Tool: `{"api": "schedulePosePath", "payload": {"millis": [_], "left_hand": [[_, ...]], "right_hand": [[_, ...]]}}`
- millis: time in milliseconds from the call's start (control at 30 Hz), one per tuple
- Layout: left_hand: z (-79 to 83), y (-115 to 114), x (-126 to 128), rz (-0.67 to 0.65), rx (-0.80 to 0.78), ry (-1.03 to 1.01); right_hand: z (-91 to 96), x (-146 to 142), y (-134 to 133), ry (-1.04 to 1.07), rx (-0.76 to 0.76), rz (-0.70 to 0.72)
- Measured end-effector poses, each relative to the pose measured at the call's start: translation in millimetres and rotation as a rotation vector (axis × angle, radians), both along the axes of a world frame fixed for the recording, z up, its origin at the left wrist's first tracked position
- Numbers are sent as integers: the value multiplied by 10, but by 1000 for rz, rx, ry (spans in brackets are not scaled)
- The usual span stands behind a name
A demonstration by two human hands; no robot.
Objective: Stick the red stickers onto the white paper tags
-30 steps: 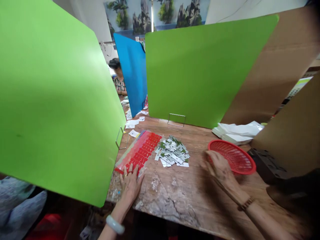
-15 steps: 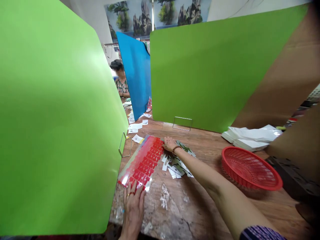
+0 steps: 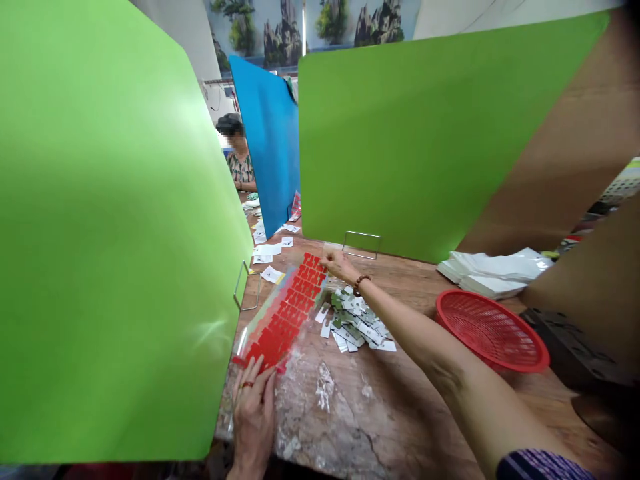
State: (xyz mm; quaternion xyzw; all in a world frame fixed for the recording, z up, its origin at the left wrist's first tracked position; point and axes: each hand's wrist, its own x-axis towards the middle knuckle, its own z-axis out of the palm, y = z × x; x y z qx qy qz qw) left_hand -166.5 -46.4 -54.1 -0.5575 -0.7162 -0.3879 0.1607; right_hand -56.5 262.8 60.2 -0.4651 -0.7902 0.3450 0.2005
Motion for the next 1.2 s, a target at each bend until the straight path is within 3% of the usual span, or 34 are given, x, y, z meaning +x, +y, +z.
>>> {"api": "schedulePosePath", "payload": {"millis": [100, 200, 333, 533, 633, 900, 1200], "left_hand": [[99, -38, -24, 14, 25, -21], [176, -91, -10, -6, 14, -34], [181, -179, 60, -82, 1, -40], [24, -325, 175, -196, -111, -18], [-48, -395, 196, -229, -143, 33], [-38, -504, 121, -291, -150, 170], [-89, -594, -32, -203, -243, 193]], "right_hand": [[131, 396, -187, 187, -4, -64], [110, 963, -493, 337, -43, -125], [-133, 1752, -1113, 439, -125, -191], [-632, 2523, -2028, 568, -499, -301], [-760, 2697, -2271, 507, -595, -290], [-847, 2774, -2368, 433, -497, -294], [-954, 2747, -2261, 113, -38, -286]]}}
